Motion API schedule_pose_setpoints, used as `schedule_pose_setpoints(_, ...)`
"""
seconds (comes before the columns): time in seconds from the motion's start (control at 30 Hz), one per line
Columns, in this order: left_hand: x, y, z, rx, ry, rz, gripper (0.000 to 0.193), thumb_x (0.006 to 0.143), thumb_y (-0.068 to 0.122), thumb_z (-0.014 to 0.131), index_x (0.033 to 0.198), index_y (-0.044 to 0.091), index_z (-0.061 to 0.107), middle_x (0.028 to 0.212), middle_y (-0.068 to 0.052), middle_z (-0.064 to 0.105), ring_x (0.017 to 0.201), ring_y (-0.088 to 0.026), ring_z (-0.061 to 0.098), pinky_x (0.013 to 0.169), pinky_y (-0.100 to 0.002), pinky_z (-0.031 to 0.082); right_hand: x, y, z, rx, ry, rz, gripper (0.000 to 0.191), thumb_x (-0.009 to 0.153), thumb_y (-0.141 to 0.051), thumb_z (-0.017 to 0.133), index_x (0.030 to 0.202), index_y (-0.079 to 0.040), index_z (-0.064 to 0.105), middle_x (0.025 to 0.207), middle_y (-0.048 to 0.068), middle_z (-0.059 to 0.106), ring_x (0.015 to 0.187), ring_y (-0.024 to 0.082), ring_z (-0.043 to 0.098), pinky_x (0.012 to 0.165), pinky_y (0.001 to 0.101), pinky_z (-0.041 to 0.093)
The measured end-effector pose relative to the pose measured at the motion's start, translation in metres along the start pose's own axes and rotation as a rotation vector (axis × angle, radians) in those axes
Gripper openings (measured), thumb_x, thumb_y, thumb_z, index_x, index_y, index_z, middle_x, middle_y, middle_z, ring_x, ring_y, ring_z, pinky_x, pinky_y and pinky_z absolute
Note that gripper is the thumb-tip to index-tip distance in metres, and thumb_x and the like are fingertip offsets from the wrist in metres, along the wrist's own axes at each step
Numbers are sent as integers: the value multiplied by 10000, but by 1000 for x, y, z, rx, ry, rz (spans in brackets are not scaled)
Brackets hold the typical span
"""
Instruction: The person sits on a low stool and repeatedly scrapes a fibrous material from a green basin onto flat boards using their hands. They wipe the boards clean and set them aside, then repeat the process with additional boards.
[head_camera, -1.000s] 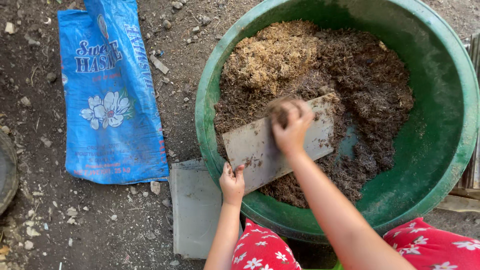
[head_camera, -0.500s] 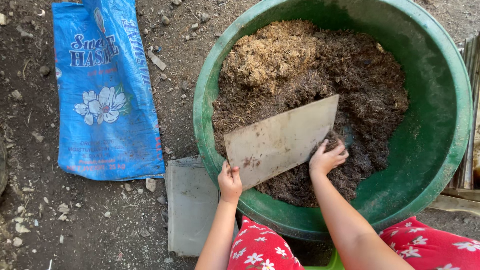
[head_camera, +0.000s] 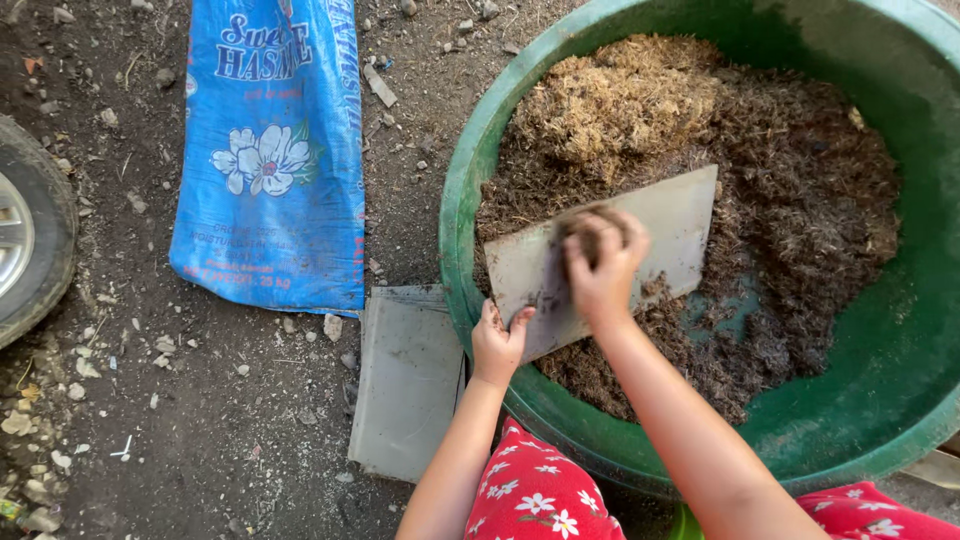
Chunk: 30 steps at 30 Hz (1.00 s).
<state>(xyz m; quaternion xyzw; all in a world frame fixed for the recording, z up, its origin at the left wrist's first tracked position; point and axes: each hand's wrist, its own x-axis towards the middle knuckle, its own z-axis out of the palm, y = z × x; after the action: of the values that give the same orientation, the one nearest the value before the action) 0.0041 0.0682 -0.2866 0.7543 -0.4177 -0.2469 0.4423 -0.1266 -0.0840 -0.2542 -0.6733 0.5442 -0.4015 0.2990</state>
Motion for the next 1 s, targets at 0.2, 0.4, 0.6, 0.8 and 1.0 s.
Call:
schedule_pose_setpoints(0.2,-3,-4,-3,230,-63,145,349,871,245,795,1063,6,629,843,-181,726,771,-385,711,667,-425,572,-6,-88,-19,-85,2,-583,317,766,-359,855,1044,-243,758,1327,104,587,1272,338,473,1044,535,303)
schedule_pose_setpoints(0.4,-8,10,-5,123,-53,343,243,926,213,758,1060,66,619,937,-74,784,813,-283,762,685,-352,601,50,1,-61,-291,-24,-233,96,879,-266,784,925,-190,748,1169,3,685,1205,239,545,1054,459,359)
schedule_pose_setpoints(0.6,-6,15,-5,99,-48,221,196,921,141,752,1064,70,638,933,-22,811,811,-230,775,692,-305,592,70,159,-118,-652,-20,194,282,939,-395,715,992,-127,780,1268,130,654,1232,364,493,1025,591,345)
schedule_pose_setpoints(0.8,-7,7,3,-146,-83,57,270,985,69,694,1244,35,624,1019,-73,803,963,-155,794,807,-265,602,12,208,-136,-497,54,575,471,950,-528,662,1249,-173,740,1461,245,496,1364,453,374,1113,676,235)
schedule_pose_setpoints(1.0,-5,12,-1,-25,-8,4,584,903,130,803,1421,69,540,990,-87,781,842,-130,752,744,-263,580,30,174,-100,-510,-166,621,378,932,-459,650,1228,-241,739,1374,134,579,1370,378,402,1152,699,211)
